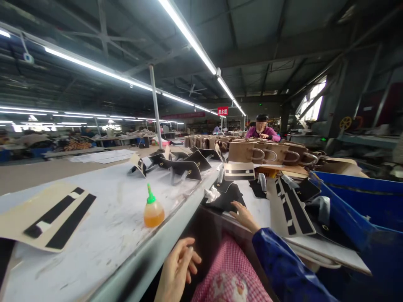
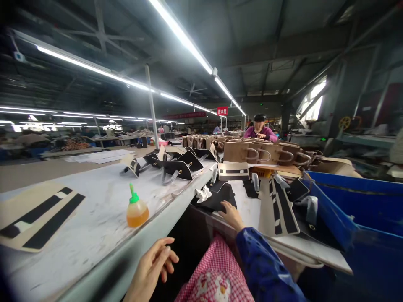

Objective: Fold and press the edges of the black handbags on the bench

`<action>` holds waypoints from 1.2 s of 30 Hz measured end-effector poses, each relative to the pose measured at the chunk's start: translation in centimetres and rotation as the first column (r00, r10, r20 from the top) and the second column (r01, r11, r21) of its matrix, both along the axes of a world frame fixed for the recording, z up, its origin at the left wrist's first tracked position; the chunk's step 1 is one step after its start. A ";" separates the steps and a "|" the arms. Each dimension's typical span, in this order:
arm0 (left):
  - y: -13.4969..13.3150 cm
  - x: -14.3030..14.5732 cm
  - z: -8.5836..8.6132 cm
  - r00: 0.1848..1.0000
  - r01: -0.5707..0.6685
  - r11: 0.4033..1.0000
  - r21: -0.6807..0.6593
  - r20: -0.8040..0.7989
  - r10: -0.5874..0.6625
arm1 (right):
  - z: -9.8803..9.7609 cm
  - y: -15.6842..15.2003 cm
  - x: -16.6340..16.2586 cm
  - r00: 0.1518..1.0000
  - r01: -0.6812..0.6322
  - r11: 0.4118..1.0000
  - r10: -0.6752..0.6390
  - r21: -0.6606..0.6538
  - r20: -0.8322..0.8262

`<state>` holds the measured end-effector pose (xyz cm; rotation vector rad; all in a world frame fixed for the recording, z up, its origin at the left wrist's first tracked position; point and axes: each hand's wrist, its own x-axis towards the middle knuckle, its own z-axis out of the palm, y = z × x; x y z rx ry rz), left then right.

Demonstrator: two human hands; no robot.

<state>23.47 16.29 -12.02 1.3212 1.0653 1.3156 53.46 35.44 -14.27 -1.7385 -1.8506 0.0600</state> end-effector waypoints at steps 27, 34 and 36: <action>1.4 3.8 -4.7 0.979 0.193 0.959 -0.209 0.101 -0.175 | -0.9 -3.6 0.3 0.833 -0.099 0.991 0.032 0.090 0.553; 1.0 5.5 -2.3 0.988 0.132 0.970 -0.205 0.111 -0.111 | -0.9 -14.9 -7.4 0.791 -0.486 0.866 0.378 0.120 0.482; 0.8 5.2 -1.8 0.999 0.048 0.984 -0.169 0.023 -0.045 | -0.3 -17.6 -9.1 0.731 -0.627 0.772 0.536 0.106 0.422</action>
